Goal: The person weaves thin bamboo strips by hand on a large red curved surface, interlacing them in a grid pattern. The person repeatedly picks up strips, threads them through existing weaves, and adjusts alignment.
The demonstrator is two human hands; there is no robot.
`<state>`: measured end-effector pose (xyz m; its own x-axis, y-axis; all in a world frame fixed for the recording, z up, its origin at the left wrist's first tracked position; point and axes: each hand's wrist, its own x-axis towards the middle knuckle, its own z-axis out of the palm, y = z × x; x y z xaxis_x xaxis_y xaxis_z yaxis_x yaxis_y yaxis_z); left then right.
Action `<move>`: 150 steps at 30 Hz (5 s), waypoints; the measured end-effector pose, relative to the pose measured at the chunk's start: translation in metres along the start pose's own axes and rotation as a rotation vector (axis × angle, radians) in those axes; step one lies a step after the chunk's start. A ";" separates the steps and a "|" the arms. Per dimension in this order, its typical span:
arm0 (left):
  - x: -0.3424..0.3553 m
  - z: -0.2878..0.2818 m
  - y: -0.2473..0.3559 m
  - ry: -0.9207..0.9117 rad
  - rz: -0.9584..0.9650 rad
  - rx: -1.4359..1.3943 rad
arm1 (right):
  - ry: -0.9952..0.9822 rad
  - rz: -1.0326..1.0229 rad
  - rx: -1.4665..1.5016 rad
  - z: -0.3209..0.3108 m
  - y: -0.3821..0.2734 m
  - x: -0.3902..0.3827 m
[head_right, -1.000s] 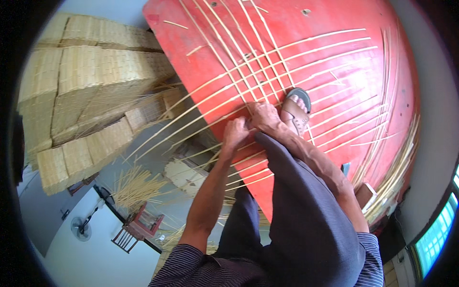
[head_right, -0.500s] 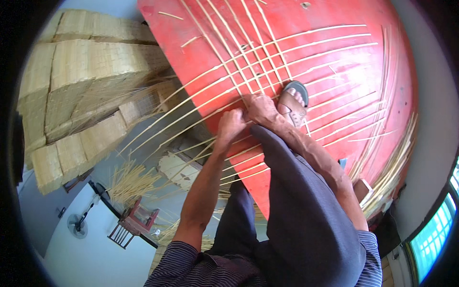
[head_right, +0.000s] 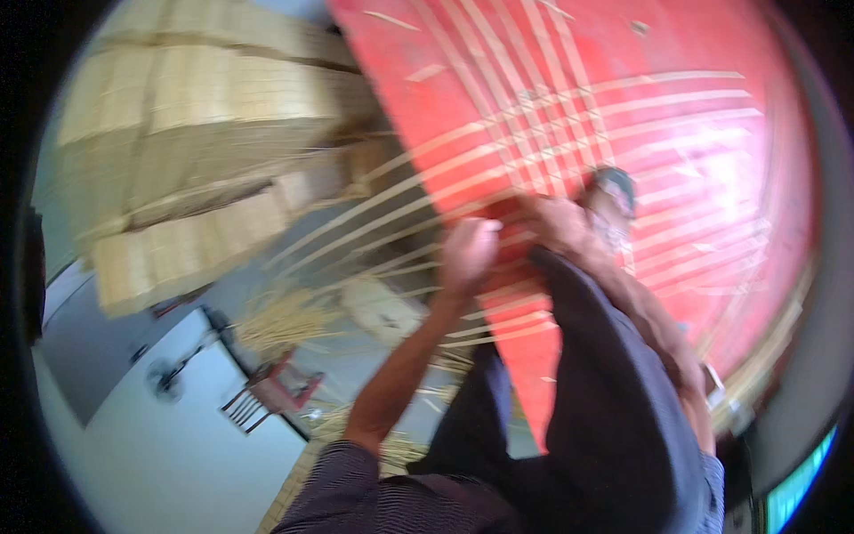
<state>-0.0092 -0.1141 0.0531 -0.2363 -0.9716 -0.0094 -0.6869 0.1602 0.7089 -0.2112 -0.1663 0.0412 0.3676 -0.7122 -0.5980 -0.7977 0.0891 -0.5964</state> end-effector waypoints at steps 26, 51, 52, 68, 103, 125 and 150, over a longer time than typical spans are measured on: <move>-0.021 0.053 0.005 -0.392 -0.410 -0.038 | 0.057 -0.021 -0.228 0.022 0.006 -0.003; -0.066 -0.012 0.013 -0.043 -0.076 0.076 | -0.199 0.020 -0.597 0.017 -0.010 -0.013; -0.078 -0.014 0.008 -0.093 -0.144 0.179 | -0.242 0.025 -0.627 0.020 -0.004 -0.009; -0.037 0.070 0.018 -0.513 -0.508 -0.051 | -0.272 0.015 -0.652 0.015 -0.013 -0.012; 0.257 0.107 0.090 -0.236 -0.199 0.234 | 0.806 0.260 0.273 -0.089 0.091 -0.001; 0.266 0.118 0.053 -0.326 -0.272 0.172 | 0.999 0.369 1.268 -0.194 0.164 0.031; 0.268 0.108 0.071 -0.284 -0.230 0.271 | 0.995 0.024 0.904 -0.136 0.060 0.046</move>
<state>-0.1956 -0.3442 0.0250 -0.2097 -0.9069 -0.3655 -0.8897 0.0220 0.4560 -0.3068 -0.2884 0.0506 -0.4511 -0.8690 -0.2035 -0.0642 0.2590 -0.9637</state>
